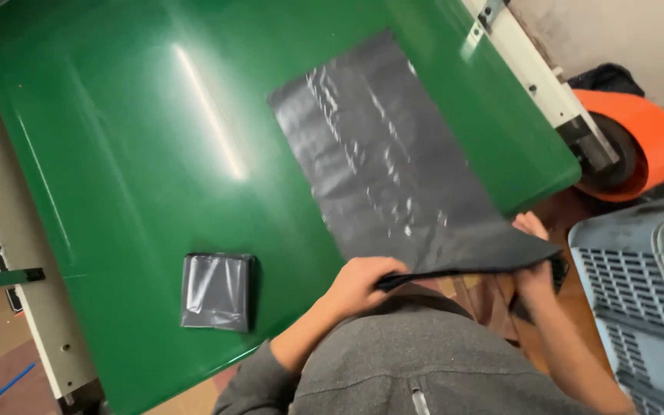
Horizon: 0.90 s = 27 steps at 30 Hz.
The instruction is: Folding black plastic bags and stacking them in a blue collection basket in an industrial setting.
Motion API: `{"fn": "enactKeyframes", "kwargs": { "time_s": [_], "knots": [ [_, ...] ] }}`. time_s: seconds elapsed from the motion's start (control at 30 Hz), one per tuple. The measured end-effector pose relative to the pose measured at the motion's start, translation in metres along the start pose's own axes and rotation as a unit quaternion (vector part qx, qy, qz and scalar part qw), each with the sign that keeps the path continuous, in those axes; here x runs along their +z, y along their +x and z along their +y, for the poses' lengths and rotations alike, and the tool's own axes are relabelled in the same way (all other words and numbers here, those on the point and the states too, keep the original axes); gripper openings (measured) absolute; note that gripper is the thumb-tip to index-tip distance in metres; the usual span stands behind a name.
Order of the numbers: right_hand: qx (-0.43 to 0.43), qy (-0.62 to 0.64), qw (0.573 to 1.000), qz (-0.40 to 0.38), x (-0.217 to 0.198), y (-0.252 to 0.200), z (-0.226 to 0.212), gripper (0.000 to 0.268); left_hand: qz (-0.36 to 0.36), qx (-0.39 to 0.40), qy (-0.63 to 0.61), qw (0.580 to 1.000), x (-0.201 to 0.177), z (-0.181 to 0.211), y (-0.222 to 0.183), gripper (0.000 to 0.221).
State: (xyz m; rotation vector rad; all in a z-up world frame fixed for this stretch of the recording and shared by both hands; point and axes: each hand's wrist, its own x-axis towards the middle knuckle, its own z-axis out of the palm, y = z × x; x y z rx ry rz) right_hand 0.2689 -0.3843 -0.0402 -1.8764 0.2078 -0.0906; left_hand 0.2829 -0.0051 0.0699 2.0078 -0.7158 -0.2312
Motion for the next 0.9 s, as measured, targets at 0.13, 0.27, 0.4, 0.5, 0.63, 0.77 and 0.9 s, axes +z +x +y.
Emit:
{"fn": "enactKeyframes", "kwargs": {
  "time_s": [0.13, 0.27, 0.4, 0.5, 0.63, 0.77, 0.9],
  "knots": [
    [-0.021, 0.177, 0.967, -0.184, -0.026, 0.071, -0.063, 0.058, 0.131, -0.128, -0.199, 0.963, -0.037, 0.014, -0.001, 0.019],
    [-0.021, 0.095, 0.968, -0.232, 0.012, 0.178, -0.081, 0.043, 0.256, -0.26, -0.172, 0.915, -0.077, -0.039, 0.035, 0.016],
    [-0.063, 0.142, 0.949, -0.273, 0.108, 0.276, -0.144, 0.047, 0.409, -0.232, -0.209, 0.857, -0.119, -0.139, 0.093, 0.024],
    [-0.062, 0.07, 0.962, -0.258, 0.17, 0.344, -0.099, 0.044, 0.423, -0.277, -0.11, 0.856, -0.131, -0.223, 0.117, 0.031],
    [-0.097, -0.156, 0.966, -0.183, 0.217, 0.378, -0.079, 0.049, 0.422, -0.34, 0.002, 0.84, -0.127, -0.291, 0.122, 0.035],
    [-0.267, -0.285, 0.911, -0.136, 0.24, 0.395, -0.109, 0.056, 0.431, -0.324, 0.016, 0.842, -0.129, -0.28, 0.128, 0.035],
    [-0.31, -0.418, 0.824, -0.225, 0.268, 0.422, -0.113, 0.055, 0.434, -0.314, 0.149, 0.831, -0.132, -0.221, 0.135, 0.046]
  ]
}}
